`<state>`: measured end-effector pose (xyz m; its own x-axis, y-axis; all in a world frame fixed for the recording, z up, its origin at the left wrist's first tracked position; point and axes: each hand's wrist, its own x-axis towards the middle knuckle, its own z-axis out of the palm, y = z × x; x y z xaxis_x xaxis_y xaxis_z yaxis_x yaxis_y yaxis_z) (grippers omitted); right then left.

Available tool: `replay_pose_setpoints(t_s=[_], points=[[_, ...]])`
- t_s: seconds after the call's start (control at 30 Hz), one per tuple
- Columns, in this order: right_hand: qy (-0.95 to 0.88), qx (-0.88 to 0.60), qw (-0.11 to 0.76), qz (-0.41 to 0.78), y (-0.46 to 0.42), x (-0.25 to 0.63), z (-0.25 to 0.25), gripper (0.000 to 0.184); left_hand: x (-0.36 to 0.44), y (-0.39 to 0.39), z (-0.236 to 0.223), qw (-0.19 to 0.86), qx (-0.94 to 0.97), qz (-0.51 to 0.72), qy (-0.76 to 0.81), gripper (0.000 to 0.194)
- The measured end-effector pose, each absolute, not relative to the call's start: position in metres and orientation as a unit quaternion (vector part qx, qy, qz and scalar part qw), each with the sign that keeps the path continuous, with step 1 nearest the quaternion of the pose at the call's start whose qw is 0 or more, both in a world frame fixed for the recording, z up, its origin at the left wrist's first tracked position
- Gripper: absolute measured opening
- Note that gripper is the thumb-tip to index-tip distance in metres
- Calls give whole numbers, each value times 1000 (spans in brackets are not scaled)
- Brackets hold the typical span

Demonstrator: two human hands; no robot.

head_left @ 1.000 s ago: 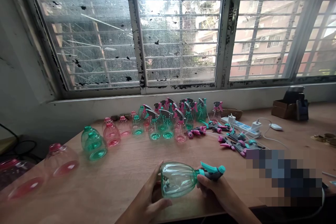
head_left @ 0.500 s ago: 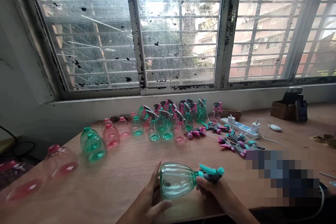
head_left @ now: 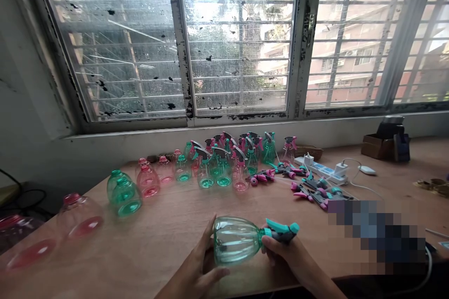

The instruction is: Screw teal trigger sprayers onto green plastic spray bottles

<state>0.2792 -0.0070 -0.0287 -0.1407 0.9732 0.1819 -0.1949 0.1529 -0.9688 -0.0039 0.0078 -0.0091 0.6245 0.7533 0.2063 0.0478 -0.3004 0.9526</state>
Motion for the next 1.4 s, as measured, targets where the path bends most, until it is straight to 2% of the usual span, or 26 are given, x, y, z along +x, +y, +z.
replay_pose_setpoints(t_s=[0.13,0.33,0.63,1.0,1.23,1.4], points=[[-547,-380,529,526,-6,280,-30,44,0,4,-2,543,714,344,276,109],[-552,-384,521,525,-7,280,-27,43,1,0,5,550,700,335,309,104],[-543,-390,526,526,-9,280,-26,44,-5,9,-12,496,725,344,333,102],[-555,-395,512,523,-9,280,-24,46,-1,2,0,549,704,335,300,110],[-544,-383,527,529,-10,278,-20,45,-1,1,6,543,717,325,292,91],[-517,-384,546,536,-9,277,-22,46,-2,5,-5,543,711,340,289,99]])
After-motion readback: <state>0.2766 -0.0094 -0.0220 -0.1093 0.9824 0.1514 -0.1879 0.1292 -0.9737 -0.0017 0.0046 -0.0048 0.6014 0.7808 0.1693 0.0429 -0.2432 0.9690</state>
